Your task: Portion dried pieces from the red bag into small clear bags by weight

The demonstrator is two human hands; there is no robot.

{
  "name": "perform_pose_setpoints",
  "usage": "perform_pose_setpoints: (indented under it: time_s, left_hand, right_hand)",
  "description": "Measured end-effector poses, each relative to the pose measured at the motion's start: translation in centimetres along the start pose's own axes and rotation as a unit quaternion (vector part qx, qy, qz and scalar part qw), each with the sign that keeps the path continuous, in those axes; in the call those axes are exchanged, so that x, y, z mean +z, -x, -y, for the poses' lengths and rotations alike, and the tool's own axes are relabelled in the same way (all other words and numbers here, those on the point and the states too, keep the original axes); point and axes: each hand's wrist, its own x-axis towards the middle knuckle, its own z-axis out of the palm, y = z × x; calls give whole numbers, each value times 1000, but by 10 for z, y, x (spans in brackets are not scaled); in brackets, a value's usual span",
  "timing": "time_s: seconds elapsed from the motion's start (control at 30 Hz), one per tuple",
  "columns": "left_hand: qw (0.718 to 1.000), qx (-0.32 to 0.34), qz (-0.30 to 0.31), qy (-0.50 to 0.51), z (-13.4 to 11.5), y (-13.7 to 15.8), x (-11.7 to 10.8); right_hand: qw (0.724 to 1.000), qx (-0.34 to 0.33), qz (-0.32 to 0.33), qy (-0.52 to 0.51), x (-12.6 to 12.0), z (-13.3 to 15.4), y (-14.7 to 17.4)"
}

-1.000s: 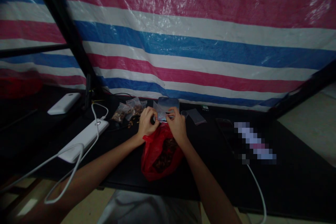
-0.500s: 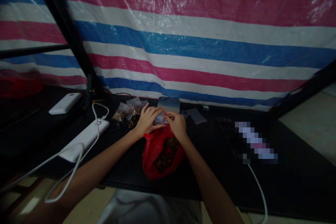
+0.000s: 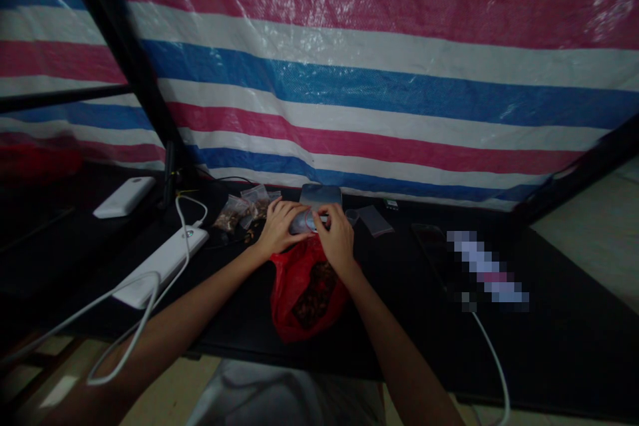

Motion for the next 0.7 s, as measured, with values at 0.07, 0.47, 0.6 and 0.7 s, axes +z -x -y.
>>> perform_pose_setpoints:
  time_s: [0.07,0.47,0.6,0.7]
  left_hand:
    - [1000,-3,9,2,0,0,1]
    - [993,-23,65,93,-3,-1,0]
    - [992,-36,86,84,-7,-2,-5]
    - [993,-32,87,77,-8,-3,-5]
  right_hand:
    - [999,-14,36,11,0,4,1]
    - [986,32,76,-146,13,-5,1]
    - [980,51,75,-179,14,-6,0]
    - [976,58,79,-193,14,-7,0]
